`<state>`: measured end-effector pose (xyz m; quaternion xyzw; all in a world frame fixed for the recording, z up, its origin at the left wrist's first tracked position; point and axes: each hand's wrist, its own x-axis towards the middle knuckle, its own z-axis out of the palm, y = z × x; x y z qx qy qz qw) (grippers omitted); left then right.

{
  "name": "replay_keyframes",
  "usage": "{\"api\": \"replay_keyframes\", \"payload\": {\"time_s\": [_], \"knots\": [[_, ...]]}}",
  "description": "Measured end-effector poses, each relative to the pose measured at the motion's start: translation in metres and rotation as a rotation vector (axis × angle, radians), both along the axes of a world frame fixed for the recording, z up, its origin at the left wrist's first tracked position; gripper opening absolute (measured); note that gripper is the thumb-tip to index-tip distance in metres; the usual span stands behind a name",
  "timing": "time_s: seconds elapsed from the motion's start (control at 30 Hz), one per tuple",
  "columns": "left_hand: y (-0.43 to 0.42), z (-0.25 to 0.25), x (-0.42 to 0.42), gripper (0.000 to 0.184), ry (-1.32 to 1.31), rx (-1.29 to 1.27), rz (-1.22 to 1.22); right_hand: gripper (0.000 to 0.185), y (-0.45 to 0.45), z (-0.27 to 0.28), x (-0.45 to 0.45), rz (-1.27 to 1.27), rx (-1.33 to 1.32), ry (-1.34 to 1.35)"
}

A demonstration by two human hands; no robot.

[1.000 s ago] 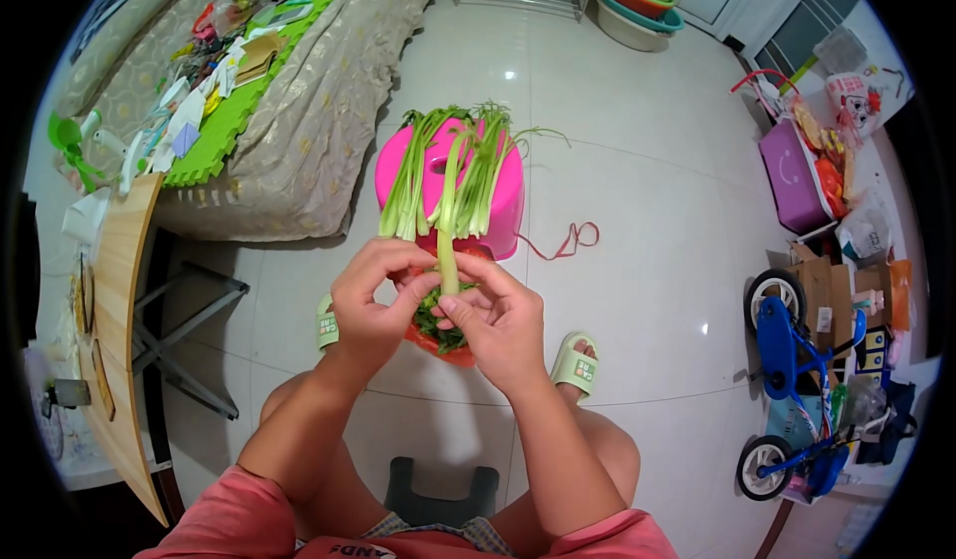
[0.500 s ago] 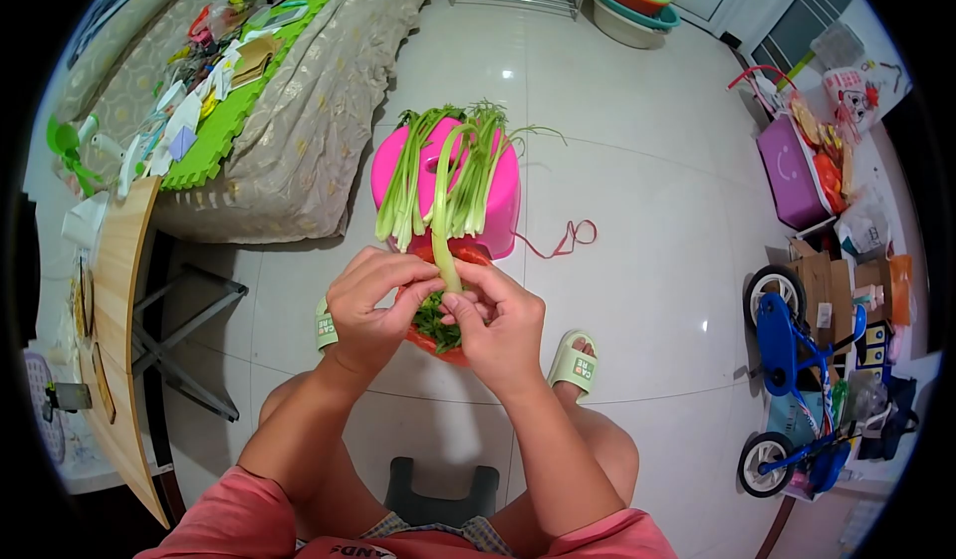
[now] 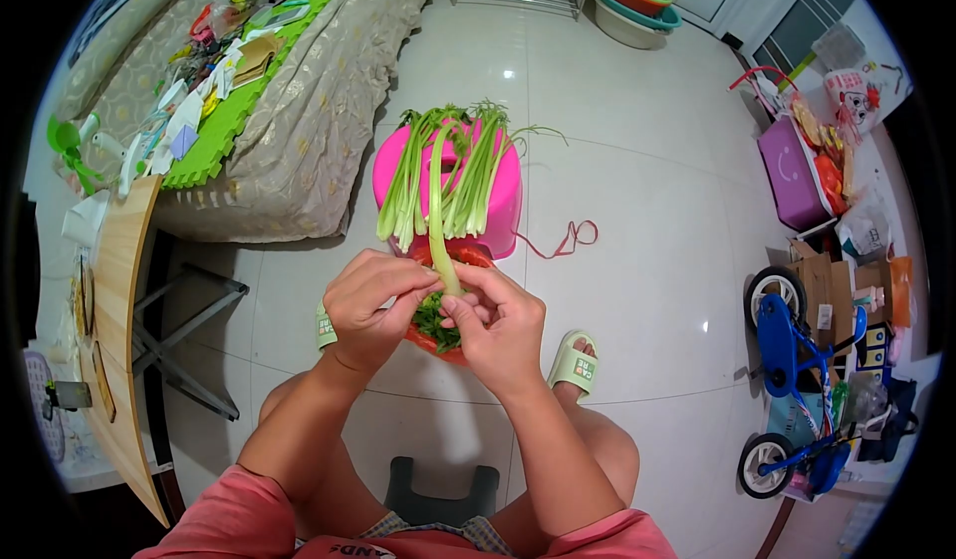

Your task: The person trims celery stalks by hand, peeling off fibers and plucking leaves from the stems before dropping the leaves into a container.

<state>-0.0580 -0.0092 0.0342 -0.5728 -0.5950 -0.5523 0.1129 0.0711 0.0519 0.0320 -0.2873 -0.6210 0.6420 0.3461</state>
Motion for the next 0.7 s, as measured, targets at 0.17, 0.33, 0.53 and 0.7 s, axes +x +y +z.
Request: {"api": "replay_keyframes", "payload": {"time_s": [0.17, 0.33, 0.53, 0.7], "knots": [[-0.0006, -0.0007, -0.0013, 0.018, 0.002, 0.011, -0.010, 0.026, -0.0001, -0.0009, -0.0009, 0.003, -0.013, 0.016], [-0.0020, -0.0001, 0.0005, 0.019, -0.108, -0.048, -0.002, 0.025, 0.0003, 0.0003, -0.0019, -0.014, -0.015, 0.022], [0.0007, -0.0016, -0.0031, 0.017, -0.070, -0.057, -0.034, 0.027, 0.0033, -0.0017, -0.0001, -0.051, 0.128, -0.034], [0.0006, 0.0011, -0.0026, 0.017, -0.087, -0.127, -0.093, 0.027, 0.0049, -0.0015, 0.0010, -0.053, 0.094, -0.026]]}}
